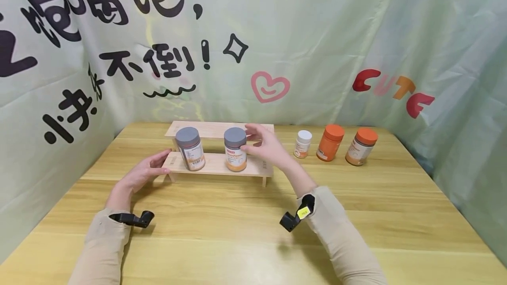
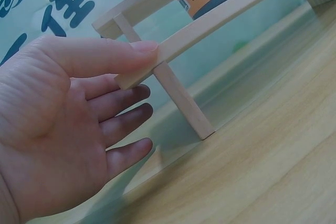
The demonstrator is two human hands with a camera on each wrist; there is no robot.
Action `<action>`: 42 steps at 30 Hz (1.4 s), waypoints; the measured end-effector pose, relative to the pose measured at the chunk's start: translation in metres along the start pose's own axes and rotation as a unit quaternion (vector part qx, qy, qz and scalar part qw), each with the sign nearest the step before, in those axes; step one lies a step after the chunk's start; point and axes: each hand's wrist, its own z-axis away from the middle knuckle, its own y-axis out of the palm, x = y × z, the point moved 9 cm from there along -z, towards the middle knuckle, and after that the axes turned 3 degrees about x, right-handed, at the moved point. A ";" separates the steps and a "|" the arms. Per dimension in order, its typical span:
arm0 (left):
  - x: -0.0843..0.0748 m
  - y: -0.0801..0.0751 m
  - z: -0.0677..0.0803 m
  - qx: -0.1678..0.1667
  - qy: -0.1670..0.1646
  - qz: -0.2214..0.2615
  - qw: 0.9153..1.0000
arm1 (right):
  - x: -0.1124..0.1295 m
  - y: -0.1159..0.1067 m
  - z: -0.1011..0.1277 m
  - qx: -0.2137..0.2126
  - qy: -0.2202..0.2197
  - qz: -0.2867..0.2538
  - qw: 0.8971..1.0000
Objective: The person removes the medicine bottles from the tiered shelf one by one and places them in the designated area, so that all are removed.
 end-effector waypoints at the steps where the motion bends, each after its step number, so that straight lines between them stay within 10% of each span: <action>1: 0.000 0.000 0.000 0.000 0.000 0.001 1.000 | 0.001 0.003 -0.001 0.002 -0.002 0.002 1.000; 42: 0.002 -0.002 -0.002 0.000 0.001 -0.006 1.000 | -0.003 -0.004 0.009 -0.025 -0.003 0.044 0.999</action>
